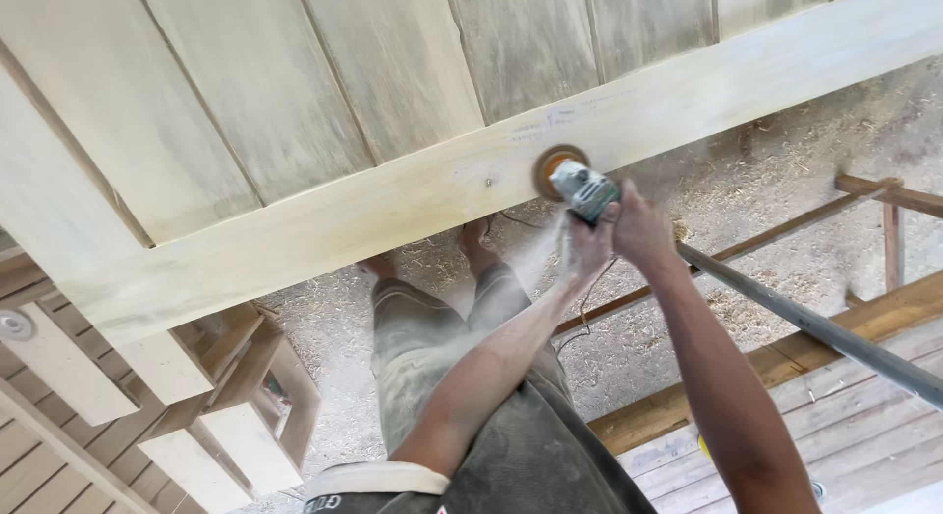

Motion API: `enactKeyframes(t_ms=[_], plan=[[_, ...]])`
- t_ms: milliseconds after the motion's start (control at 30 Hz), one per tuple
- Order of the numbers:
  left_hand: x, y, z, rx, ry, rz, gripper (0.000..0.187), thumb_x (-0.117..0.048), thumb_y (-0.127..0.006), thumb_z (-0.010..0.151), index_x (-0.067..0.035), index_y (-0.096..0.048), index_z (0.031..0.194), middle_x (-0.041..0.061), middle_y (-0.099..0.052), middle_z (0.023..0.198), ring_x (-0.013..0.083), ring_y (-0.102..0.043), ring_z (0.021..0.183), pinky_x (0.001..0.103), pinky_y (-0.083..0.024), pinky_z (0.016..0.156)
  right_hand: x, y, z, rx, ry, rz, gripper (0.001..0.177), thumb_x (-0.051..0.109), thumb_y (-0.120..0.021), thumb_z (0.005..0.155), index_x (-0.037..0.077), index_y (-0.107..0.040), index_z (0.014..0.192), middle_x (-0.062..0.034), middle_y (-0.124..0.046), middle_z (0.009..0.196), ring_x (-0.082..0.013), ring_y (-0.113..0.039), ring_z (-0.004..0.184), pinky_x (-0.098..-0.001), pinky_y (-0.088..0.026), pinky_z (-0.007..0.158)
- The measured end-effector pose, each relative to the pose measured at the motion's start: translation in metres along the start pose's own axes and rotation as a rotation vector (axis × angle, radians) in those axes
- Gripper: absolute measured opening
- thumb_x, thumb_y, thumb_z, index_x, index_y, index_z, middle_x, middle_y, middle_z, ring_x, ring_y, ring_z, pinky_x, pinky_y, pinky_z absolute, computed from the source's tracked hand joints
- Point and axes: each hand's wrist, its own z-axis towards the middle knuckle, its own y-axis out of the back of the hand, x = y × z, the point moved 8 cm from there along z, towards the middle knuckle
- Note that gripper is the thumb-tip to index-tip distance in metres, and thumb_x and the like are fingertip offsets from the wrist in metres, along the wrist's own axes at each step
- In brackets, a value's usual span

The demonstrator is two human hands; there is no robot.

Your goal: The person uses an orbital sander to smooth the surface of a wooden door. They move the sander across the planks and frame, generating sawdust and leaving a visibly smoother finish.

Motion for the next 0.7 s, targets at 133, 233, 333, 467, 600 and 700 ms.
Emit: enactKeyframes(t_ms=[133,233,333,467,600,700], plan=[[0.003,-0.036,0.036,0.189,0.259,0.335,0.056,-0.053,-0.062,0.093,-0.005,-0.063,0.121,0.013,-0.076,0.095,0.0235,-0.076,0.074,0.039,-0.066,0.059,-0.015,0.040,0.008,-0.301,0.129,0.189,0.041,0.023,-0.076,0.094,-0.002,-0.055,0.118,-0.0220,-0.074,0.095,-0.0270,-0.073,0.077,-0.0383,-0.059,0.059],[-0.022,-0.013,0.046,0.205,0.322,0.527,0.056,-0.058,-0.063,0.092,-0.009,-0.073,0.117,0.014,-0.080,0.099,0.0250,-0.078,0.084,0.040,-0.064,0.074,-0.008,0.018,0.009,-0.278,-0.088,0.343,0.040,0.024,-0.070,0.098,-0.004,-0.050,0.120,-0.0218,-0.071,0.100,-0.0305,-0.073,0.077,-0.0431,-0.062,0.060],[-0.062,0.069,0.019,-0.039,0.151,0.446,0.066,-0.061,-0.066,0.089,-0.014,-0.061,0.136,0.014,-0.075,0.116,0.0301,-0.073,0.103,0.045,-0.060,0.087,0.066,-0.036,-0.009,-0.089,0.084,-0.075,0.042,0.023,-0.074,0.079,0.002,-0.061,0.113,-0.0213,-0.075,0.092,-0.0354,-0.074,0.080,-0.0474,-0.061,0.072],[-0.083,0.242,-0.061,-0.395,0.340,0.610,0.091,-0.076,-0.052,0.088,-0.009,-0.045,0.148,0.027,-0.069,0.125,0.0435,-0.068,0.115,0.049,-0.056,0.097,0.215,-0.117,-0.035,0.040,0.251,-0.056,0.041,0.038,-0.046,0.105,0.004,-0.051,0.126,-0.0206,-0.073,0.086,-0.0400,-0.073,0.077,-0.0525,-0.058,0.066],[-0.104,0.363,-0.122,-0.550,0.038,0.068,0.067,-0.058,-0.052,0.099,-0.005,-0.059,0.138,0.014,-0.070,0.122,0.0231,-0.071,0.102,0.039,-0.062,0.079,0.357,-0.204,-0.085,0.205,0.583,-0.238,0.044,0.033,-0.046,0.103,0.001,-0.044,0.132,-0.0160,-0.074,0.086,-0.0325,-0.076,0.074,-0.0457,-0.062,0.062],[-0.101,0.399,-0.107,-0.601,0.014,-0.162,0.063,-0.056,-0.052,0.101,-0.003,-0.059,0.133,0.014,-0.070,0.119,0.0223,-0.072,0.103,0.036,-0.064,0.080,0.403,-0.205,-0.075,0.108,0.683,-0.256,0.041,0.035,-0.047,0.107,0.000,-0.051,0.128,-0.0177,-0.074,0.085,-0.0353,-0.075,0.078,-0.0476,-0.060,0.070]])
